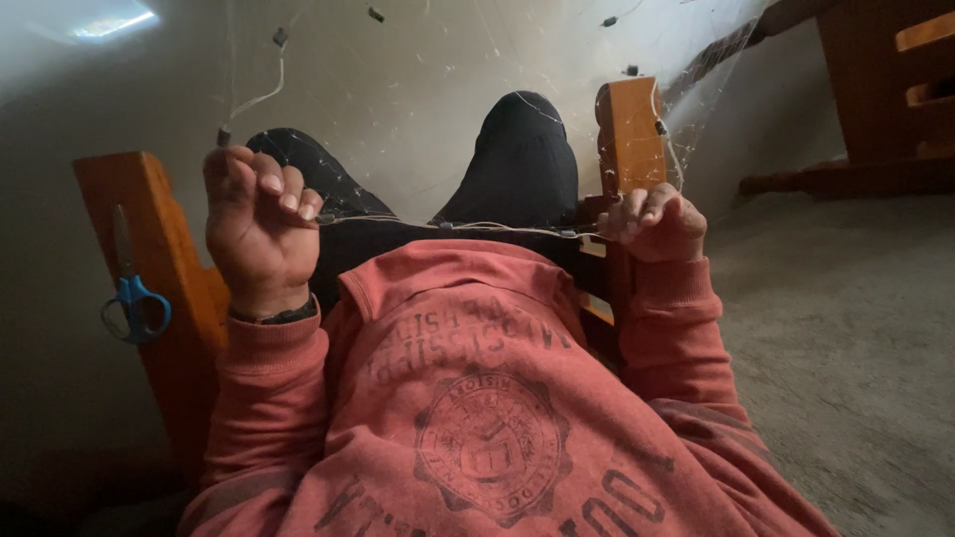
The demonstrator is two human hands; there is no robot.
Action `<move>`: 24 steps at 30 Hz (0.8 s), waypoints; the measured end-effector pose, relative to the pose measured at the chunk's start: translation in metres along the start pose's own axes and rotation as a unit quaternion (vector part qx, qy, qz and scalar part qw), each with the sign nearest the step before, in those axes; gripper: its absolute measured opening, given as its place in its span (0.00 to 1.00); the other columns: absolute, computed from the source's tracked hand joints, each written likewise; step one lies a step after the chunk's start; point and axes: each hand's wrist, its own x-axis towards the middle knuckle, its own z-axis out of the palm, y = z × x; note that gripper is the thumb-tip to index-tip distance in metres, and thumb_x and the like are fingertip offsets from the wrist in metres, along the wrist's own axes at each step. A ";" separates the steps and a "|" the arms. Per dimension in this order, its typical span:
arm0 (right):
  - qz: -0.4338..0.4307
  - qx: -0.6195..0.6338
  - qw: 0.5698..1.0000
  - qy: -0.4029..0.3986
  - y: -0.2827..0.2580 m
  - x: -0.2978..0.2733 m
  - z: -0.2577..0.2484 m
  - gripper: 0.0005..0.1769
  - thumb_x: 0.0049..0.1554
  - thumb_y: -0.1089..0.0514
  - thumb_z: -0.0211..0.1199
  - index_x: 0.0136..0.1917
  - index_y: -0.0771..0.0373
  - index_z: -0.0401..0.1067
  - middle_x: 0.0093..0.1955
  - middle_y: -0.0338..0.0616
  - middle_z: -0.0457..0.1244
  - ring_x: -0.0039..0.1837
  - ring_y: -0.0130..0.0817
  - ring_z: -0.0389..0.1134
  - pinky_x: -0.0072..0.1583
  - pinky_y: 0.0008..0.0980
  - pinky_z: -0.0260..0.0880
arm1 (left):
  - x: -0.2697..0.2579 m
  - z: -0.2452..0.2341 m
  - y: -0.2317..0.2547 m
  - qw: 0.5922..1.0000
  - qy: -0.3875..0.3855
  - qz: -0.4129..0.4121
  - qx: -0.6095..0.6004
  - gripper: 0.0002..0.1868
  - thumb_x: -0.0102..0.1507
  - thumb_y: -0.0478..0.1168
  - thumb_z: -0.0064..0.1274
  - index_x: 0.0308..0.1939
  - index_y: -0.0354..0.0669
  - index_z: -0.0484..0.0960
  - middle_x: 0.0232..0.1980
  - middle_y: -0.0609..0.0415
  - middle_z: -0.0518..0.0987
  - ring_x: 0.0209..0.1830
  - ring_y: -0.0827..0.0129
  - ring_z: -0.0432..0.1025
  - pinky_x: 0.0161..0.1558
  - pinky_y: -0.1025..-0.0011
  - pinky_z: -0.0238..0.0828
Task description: Untangling and cutting a fishing net using scissors
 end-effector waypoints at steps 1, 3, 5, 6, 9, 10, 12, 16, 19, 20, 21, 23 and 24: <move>0.000 -0.004 1.000 0.001 0.000 -0.001 -0.001 0.16 0.55 0.51 0.49 0.40 0.66 0.69 0.37 0.57 0.60 0.39 0.47 0.63 0.47 0.46 0.62 | 0.000 0.000 0.000 1.000 -0.007 0.006 -0.002 0.06 0.65 0.44 0.38 0.44 0.56 0.70 0.27 0.63 0.65 0.25 0.80 0.62 0.31 0.81 0.64; 0.002 -0.005 1.000 0.003 0.000 -0.001 -0.001 0.16 0.54 0.51 0.49 0.40 0.66 0.69 0.36 0.57 0.60 0.38 0.47 0.63 0.46 0.44 0.61 | 0.000 -0.001 -0.002 1.000 -0.009 0.009 -0.002 0.07 0.65 0.44 0.38 0.44 0.56 0.70 0.27 0.63 0.66 0.25 0.80 0.62 0.31 0.81 0.64; 0.005 -0.006 1.000 0.004 0.000 -0.001 -0.001 0.16 0.54 0.51 0.49 0.39 0.66 0.70 0.36 0.57 0.60 0.37 0.46 0.63 0.44 0.42 0.61 | 0.000 -0.002 -0.002 1.000 -0.012 0.012 -0.001 0.07 0.65 0.44 0.38 0.44 0.56 0.70 0.27 0.63 0.66 0.25 0.80 0.62 0.31 0.81 0.64; 0.004 -0.004 1.000 0.007 0.000 -0.001 -0.001 0.16 0.54 0.51 0.49 0.39 0.66 0.70 0.35 0.57 0.60 0.37 0.46 0.63 0.43 0.41 0.61 | 0.000 -0.002 -0.001 1.000 -0.012 0.009 -0.009 0.07 0.65 0.43 0.38 0.44 0.55 0.70 0.27 0.61 0.66 0.25 0.78 0.62 0.31 0.80 0.64; 0.004 -0.008 1.000 0.011 0.001 -0.002 -0.003 0.16 0.54 0.51 0.49 0.38 0.66 0.70 0.35 0.57 0.61 0.36 0.46 0.63 0.42 0.40 0.61 | 0.000 0.000 0.000 1.000 -0.011 0.005 -0.018 0.06 0.65 0.42 0.38 0.44 0.53 0.70 0.27 0.60 0.66 0.25 0.77 0.63 0.31 0.79 0.65; 0.005 -0.013 1.000 0.011 0.001 -0.002 -0.004 0.16 0.54 0.51 0.49 0.38 0.65 0.70 0.35 0.56 0.61 0.36 0.45 0.63 0.42 0.39 0.60 | 0.000 0.001 0.001 1.000 -0.011 0.003 -0.020 0.06 0.65 0.42 0.39 0.44 0.53 0.70 0.27 0.60 0.67 0.25 0.77 0.63 0.31 0.79 0.64; 0.005 -0.013 1.000 0.014 0.000 -0.002 -0.003 0.16 0.54 0.51 0.49 0.38 0.66 0.70 0.34 0.56 0.61 0.36 0.45 0.63 0.42 0.39 0.60 | 0.000 0.000 0.001 1.000 -0.012 0.002 -0.014 0.06 0.65 0.42 0.39 0.44 0.53 0.70 0.27 0.60 0.66 0.25 0.77 0.63 0.31 0.79 0.64; 0.004 -0.003 1.000 0.003 0.001 0.001 -0.001 0.16 0.54 0.51 0.50 0.39 0.67 0.70 0.35 0.58 0.61 0.36 0.47 0.64 0.44 0.42 0.61 | -0.001 0.000 -0.001 1.000 -0.010 0.011 -0.009 0.06 0.64 0.43 0.39 0.44 0.55 0.70 0.27 0.61 0.66 0.24 0.78 0.63 0.30 0.80 0.64; 0.004 -0.008 1.000 0.000 0.001 0.000 -0.004 0.16 0.54 0.52 0.49 0.39 0.67 0.70 0.35 0.58 0.61 0.37 0.47 0.64 0.44 0.42 0.62 | 0.000 0.000 0.000 1.000 -0.006 0.009 -0.013 0.06 0.64 0.42 0.39 0.44 0.53 0.70 0.27 0.60 0.66 0.24 0.76 0.63 0.30 0.79 0.64; 0.003 -0.009 1.000 0.001 0.001 0.000 -0.003 0.16 0.54 0.52 0.49 0.39 0.67 0.70 0.35 0.58 0.61 0.37 0.47 0.64 0.44 0.42 0.62 | 0.000 0.000 0.000 1.000 -0.007 0.008 -0.013 0.06 0.64 0.42 0.39 0.44 0.53 0.70 0.27 0.60 0.66 0.24 0.76 0.63 0.30 0.79 0.64; -0.002 -0.013 1.000 0.002 0.002 0.000 -0.002 0.16 0.54 0.52 0.49 0.39 0.67 0.70 0.35 0.58 0.61 0.36 0.46 0.64 0.44 0.42 0.61 | 0.000 -0.001 0.000 1.000 -0.007 0.008 -0.014 0.06 0.64 0.42 0.40 0.44 0.53 0.70 0.27 0.60 0.66 0.24 0.77 0.63 0.30 0.79 0.64; -0.009 -0.016 1.000 0.006 0.003 0.002 0.000 0.16 0.54 0.52 0.48 0.40 0.67 0.70 0.35 0.57 0.61 0.36 0.45 0.63 0.44 0.42 0.61 | -0.001 -0.001 0.000 1.000 -0.007 0.006 -0.013 0.06 0.64 0.42 0.40 0.43 0.53 0.70 0.27 0.60 0.66 0.24 0.77 0.63 0.30 0.78 0.65; -0.017 -0.010 1.000 0.003 0.004 0.002 0.002 0.16 0.54 0.54 0.47 0.40 0.68 0.68 0.36 0.59 0.60 0.36 0.47 0.63 0.44 0.43 0.61 | -0.001 -0.001 0.000 1.000 -0.008 0.002 -0.012 0.06 0.64 0.42 0.39 0.44 0.53 0.70 0.28 0.59 0.66 0.25 0.76 0.63 0.30 0.78 0.64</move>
